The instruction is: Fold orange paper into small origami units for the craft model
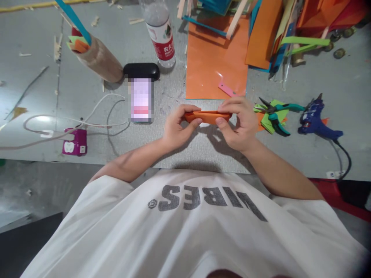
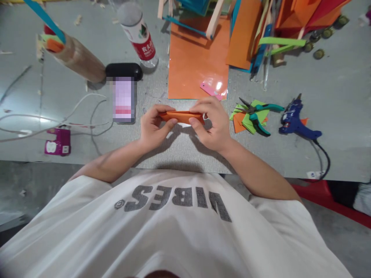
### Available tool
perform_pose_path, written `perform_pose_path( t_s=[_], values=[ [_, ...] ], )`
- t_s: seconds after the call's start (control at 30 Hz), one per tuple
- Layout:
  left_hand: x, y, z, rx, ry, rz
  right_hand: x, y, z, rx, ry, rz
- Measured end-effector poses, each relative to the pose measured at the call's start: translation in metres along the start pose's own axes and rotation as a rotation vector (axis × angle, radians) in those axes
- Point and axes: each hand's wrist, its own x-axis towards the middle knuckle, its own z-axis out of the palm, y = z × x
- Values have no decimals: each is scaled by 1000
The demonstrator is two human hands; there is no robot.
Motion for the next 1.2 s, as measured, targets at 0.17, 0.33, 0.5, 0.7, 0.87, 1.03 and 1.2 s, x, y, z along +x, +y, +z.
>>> perform_pose_path(
  t_s=[0.17, 0.33, 0.5, 0.7, 0.87, 1.03, 1.2],
  values=[
    [-5, -7, 2, -33, 0, -5, 1, -2, -3, -32, -74, 68],
    [-7, -11, 4, -48, 6, -30, -3, 2, 2, -21, -52, 50],
    [-6, -12, 5, -24, 17, -51, -11, 4, 6, -131, -47, 57],
    [-6, -17, 9, -50, 61, -112, -19, 12, 5, -254, -88, 32],
    [-7, -18, 11, -65, 89, -182, -18, 16, 3, -346, -103, -27],
    [-7, -19, 14, -99, 129, -187, -17, 15, 3, -338, -64, -69],
    [-5, -18, 15, -75, 165, -208, -17, 15, 3, -330, -97, -33]
  ],
)
